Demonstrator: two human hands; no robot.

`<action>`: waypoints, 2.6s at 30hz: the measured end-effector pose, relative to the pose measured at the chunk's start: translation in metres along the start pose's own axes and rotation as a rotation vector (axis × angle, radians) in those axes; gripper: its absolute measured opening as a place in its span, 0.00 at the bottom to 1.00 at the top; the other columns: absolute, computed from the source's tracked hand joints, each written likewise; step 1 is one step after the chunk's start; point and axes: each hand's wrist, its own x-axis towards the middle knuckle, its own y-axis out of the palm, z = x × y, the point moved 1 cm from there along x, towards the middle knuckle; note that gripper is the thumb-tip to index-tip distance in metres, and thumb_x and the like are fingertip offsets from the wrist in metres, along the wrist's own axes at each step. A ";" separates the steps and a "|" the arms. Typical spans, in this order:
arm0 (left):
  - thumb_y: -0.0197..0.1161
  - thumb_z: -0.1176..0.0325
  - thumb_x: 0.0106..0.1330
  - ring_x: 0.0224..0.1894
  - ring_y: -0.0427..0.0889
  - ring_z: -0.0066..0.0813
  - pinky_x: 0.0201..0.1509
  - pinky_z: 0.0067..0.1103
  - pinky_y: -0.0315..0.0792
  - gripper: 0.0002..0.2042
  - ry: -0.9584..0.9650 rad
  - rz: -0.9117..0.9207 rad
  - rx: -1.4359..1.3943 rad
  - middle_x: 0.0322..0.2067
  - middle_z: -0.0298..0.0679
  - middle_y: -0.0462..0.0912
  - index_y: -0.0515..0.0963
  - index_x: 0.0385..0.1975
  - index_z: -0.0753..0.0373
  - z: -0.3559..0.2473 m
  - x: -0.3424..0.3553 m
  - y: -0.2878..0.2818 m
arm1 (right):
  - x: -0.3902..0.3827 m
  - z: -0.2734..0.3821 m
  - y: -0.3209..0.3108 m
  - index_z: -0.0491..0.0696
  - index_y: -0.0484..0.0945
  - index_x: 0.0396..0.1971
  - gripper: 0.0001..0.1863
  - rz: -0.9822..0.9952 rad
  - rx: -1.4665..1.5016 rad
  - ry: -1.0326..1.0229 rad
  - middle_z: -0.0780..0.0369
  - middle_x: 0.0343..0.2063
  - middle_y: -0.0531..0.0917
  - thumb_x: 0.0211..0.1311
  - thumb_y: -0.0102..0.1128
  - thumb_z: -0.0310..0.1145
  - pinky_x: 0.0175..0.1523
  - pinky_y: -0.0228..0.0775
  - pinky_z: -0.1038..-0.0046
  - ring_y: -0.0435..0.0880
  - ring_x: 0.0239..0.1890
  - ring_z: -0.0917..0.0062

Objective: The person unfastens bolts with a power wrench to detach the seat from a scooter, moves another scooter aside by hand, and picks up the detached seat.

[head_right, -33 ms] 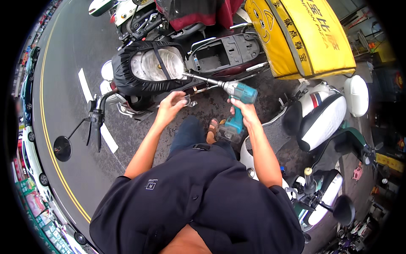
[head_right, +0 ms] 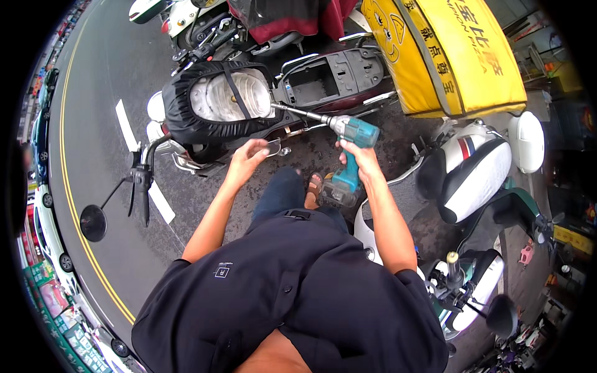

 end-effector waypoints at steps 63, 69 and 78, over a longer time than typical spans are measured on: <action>0.48 0.59 0.69 0.20 0.71 0.18 0.29 0.22 0.72 0.08 -0.741 -1.224 -1.743 0.19 0.23 0.72 0.72 0.32 0.51 0.219 0.486 0.073 | 0.483 -0.004 -0.032 0.46 0.74 0.35 0.11 0.097 -0.045 0.794 0.64 0.27 0.78 0.57 0.61 0.36 0.24 0.65 0.79 0.70 0.18 0.83; 0.48 0.57 0.69 0.20 0.71 0.18 0.28 0.21 0.72 0.09 -0.758 -1.244 -1.742 0.18 0.23 0.72 0.72 0.31 0.52 0.219 0.485 0.074 | 0.485 0.001 -0.036 0.46 0.74 0.36 0.11 0.123 -0.075 0.769 0.64 0.28 0.79 0.57 0.61 0.36 0.24 0.66 0.79 0.71 0.18 0.83; 0.59 0.55 0.63 0.19 0.67 0.17 0.27 0.19 0.70 0.14 -0.784 -1.296 -1.719 0.17 0.23 0.66 0.68 0.19 0.54 0.217 0.488 0.072 | 0.477 0.002 -0.040 0.44 0.75 0.39 0.13 0.171 -0.126 0.744 0.61 0.30 0.82 0.57 0.61 0.35 0.24 0.67 0.80 0.72 0.18 0.83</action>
